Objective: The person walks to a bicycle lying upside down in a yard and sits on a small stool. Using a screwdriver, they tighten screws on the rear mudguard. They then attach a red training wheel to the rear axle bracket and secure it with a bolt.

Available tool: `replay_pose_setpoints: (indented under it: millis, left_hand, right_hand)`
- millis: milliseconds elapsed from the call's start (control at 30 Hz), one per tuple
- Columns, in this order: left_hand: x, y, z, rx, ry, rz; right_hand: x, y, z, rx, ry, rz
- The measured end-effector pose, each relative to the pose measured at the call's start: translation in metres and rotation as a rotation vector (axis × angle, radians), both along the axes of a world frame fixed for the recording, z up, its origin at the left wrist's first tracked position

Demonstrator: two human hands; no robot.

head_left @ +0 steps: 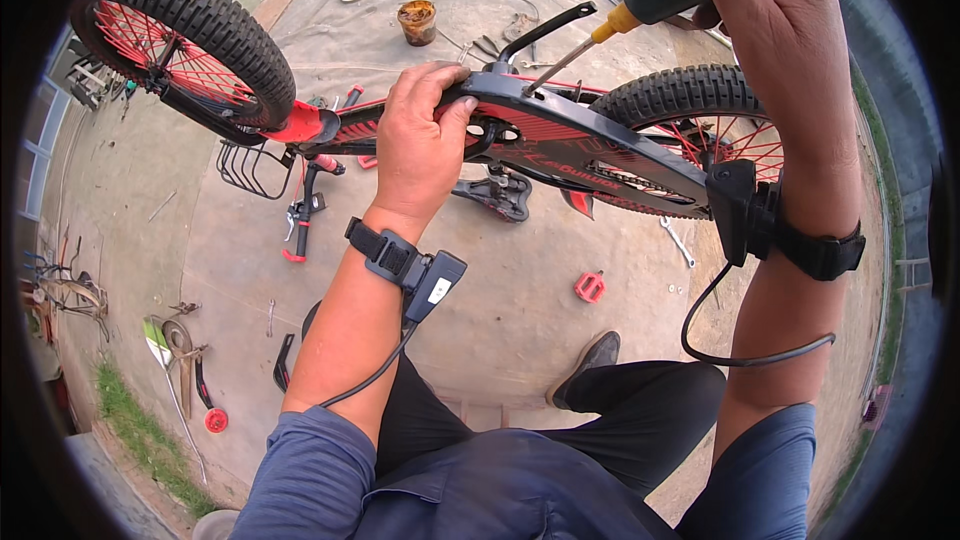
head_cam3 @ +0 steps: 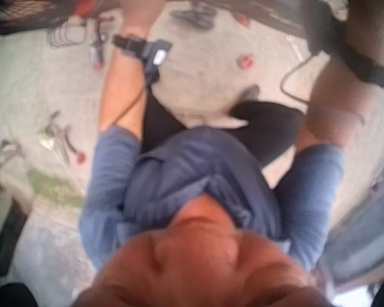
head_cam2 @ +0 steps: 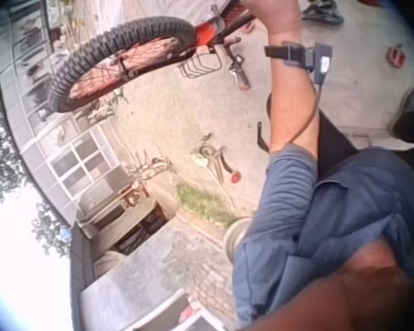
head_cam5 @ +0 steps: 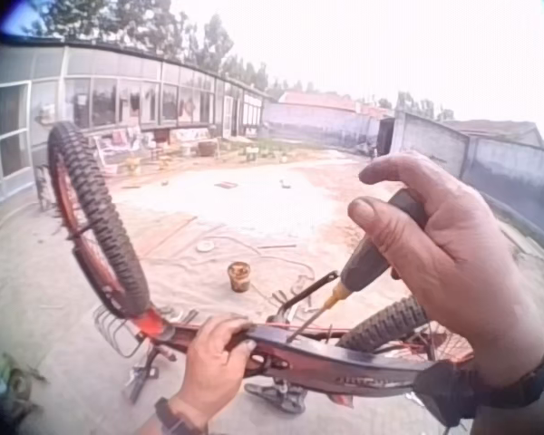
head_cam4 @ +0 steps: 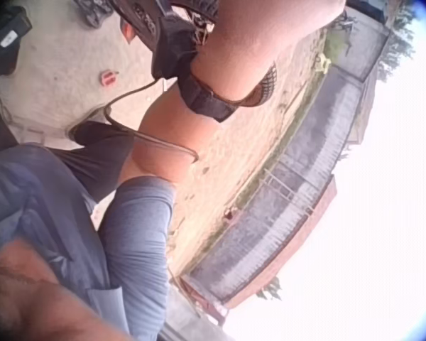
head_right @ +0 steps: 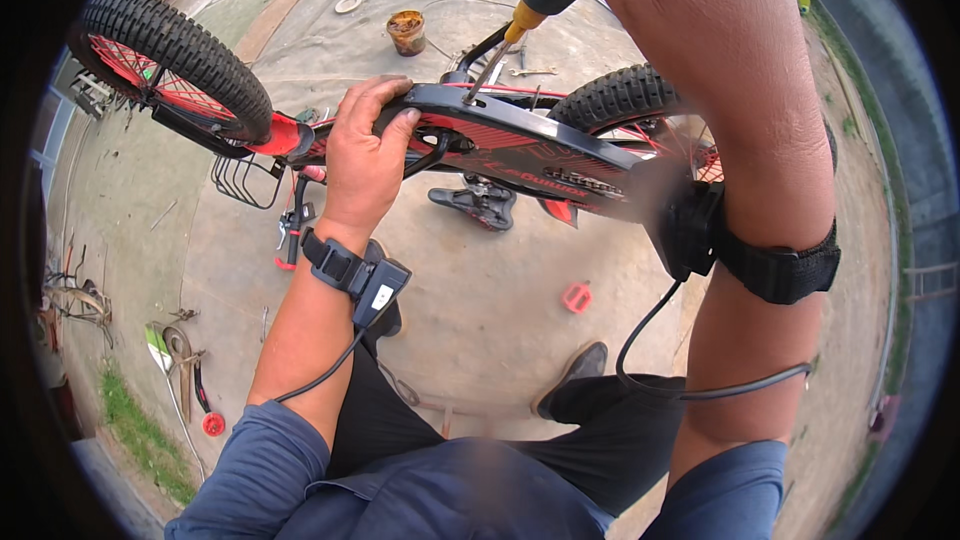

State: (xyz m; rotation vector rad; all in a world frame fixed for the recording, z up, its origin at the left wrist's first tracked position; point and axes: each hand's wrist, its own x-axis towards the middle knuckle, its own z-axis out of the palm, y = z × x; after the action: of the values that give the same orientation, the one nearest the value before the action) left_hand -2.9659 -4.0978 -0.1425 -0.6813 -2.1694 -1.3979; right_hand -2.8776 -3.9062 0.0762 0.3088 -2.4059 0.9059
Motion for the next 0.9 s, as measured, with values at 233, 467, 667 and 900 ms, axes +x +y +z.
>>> replay_pose_setpoints:
  millis: [233, 467, 667, 900]
  left_hand:
    - [-0.002, -0.001, -0.002, 0.034, 0.023, 0.005]
    - [-0.001, 0.005, 0.001, 0.029, 0.009, -0.005]
    - [0.000, 0.002, 0.003, 0.016, -0.015, -0.010]
    - [0.000, -0.002, 0.001, 0.008, -0.011, 0.002]
  right_hand:
    - [-0.006, 0.002, -0.012, -0.021, 0.101, 0.028]
    - [0.000, -0.033, 0.011, -0.107, 0.009, -0.270]
    - [-0.003, -0.012, -0.004, 0.096, 0.128, -0.168]
    - [-0.006, 0.011, -0.007, 0.189, 0.146, 0.155]
